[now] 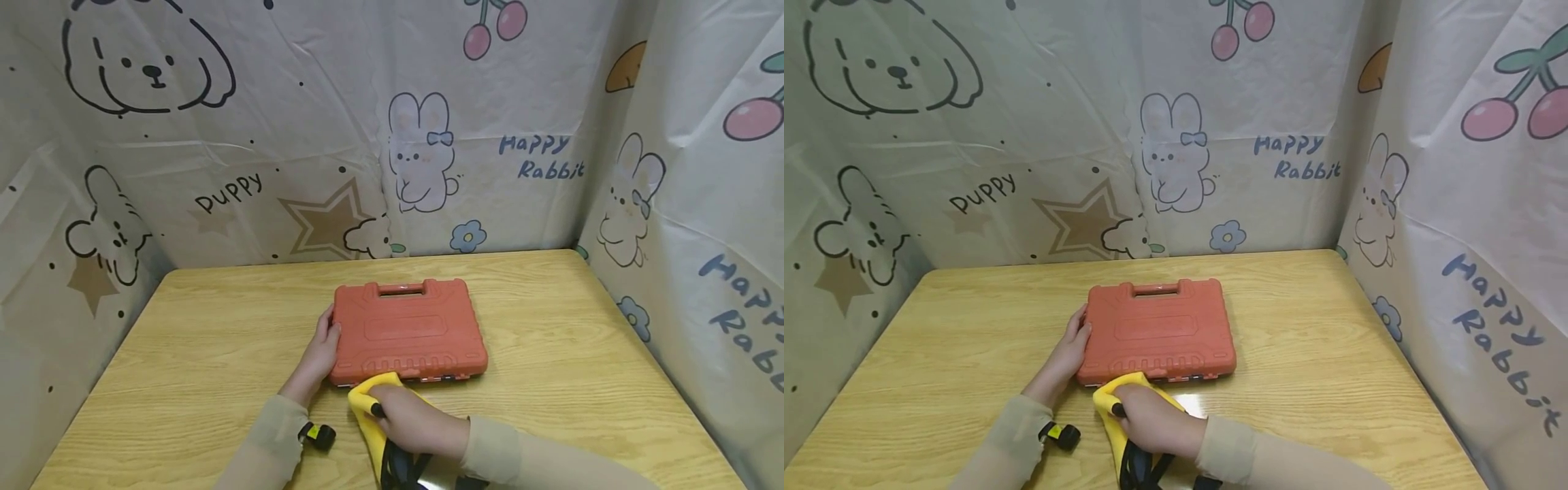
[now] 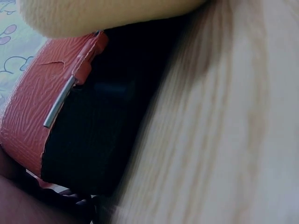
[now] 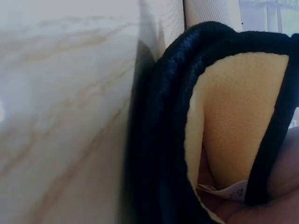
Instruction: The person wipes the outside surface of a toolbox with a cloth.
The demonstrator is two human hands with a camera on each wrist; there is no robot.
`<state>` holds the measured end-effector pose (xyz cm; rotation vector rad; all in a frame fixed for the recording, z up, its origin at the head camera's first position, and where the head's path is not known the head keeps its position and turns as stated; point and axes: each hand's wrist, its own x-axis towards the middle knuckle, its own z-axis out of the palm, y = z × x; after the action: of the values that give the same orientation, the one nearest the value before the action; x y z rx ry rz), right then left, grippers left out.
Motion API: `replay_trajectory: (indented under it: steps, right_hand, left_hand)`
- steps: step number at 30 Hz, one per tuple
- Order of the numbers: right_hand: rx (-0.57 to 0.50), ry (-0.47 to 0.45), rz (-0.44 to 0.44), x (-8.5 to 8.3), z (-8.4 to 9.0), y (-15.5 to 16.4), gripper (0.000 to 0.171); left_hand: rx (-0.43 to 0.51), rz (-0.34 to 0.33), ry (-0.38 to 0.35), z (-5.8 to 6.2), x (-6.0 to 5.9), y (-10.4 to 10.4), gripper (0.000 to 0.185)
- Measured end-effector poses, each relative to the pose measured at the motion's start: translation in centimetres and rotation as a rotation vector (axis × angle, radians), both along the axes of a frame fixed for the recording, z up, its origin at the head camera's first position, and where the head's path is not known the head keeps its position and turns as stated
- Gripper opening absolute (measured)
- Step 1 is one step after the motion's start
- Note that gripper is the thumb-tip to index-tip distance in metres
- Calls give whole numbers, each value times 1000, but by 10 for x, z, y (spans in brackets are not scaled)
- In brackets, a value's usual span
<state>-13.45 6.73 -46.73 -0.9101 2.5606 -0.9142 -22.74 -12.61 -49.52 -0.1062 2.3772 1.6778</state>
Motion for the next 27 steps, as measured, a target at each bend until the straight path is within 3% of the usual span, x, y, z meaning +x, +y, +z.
replay_trajectory:
  steps: [15, 27]
  right_hand:
    - [-1, 4, 19, -1, 2, -5, 18]
    - [29, -2, 38, -2, 1, -9, 9]
  left_hand:
    - [33, -5, 6, 2, 0, -1, 57]
    - [17, -2, 20, 2, 1, -1, 57]
